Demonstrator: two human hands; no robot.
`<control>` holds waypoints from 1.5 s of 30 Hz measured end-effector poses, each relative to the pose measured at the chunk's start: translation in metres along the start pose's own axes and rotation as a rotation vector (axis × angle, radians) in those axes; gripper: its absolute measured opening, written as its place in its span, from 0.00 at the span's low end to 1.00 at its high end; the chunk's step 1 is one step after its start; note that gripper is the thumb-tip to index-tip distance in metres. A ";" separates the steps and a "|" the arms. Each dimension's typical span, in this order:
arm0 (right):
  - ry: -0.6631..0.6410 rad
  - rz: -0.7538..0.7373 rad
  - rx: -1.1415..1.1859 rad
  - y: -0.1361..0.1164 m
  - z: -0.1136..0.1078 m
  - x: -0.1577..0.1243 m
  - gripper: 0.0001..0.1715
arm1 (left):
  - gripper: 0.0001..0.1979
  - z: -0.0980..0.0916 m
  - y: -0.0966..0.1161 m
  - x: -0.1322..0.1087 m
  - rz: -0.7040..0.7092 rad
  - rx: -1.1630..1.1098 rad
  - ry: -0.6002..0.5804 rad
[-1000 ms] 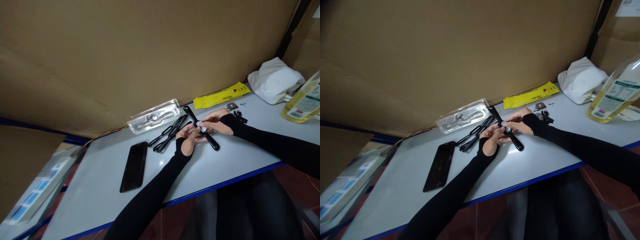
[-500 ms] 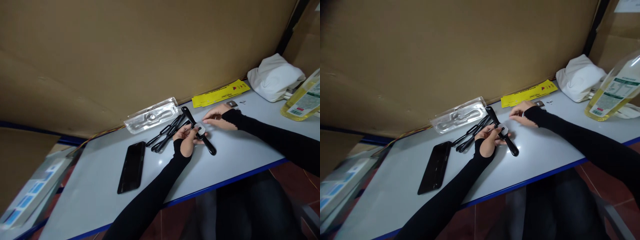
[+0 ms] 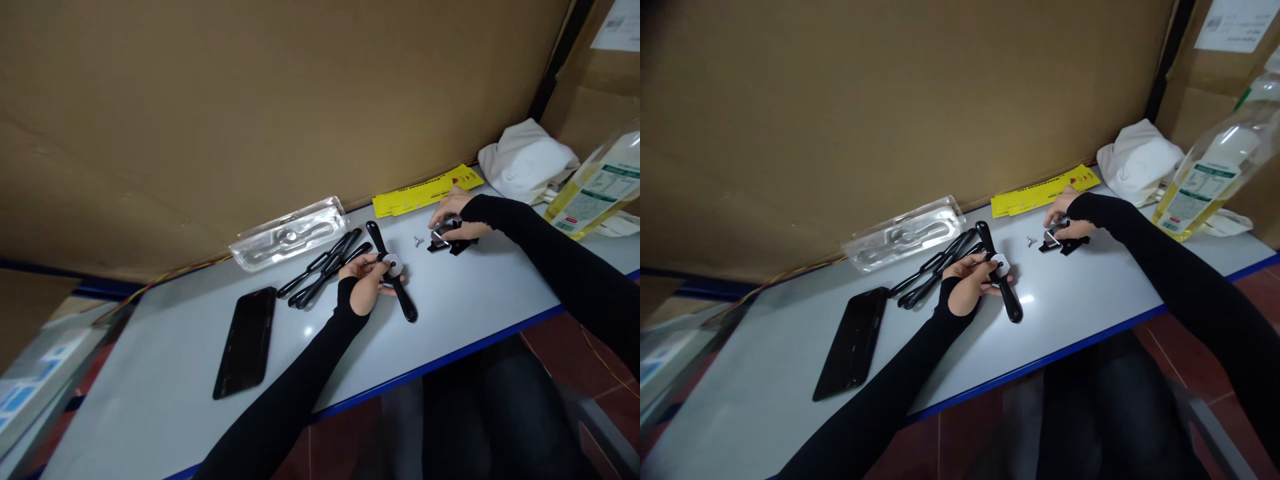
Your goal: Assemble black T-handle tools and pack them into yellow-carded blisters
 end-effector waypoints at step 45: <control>0.140 0.181 0.741 -0.087 0.002 -0.029 0.09 | 0.18 0.005 -0.002 0.002 -0.050 0.042 -0.114</control>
Point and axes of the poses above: each hand's wrist, its own x-axis towards the middle knuckle, its own z-axis out of the palm, y = z × x, the point moved 5 cm from there along x, towards the middle knuckle, and after that the axes turned 15 degrees about z, right-handed, at the moved point
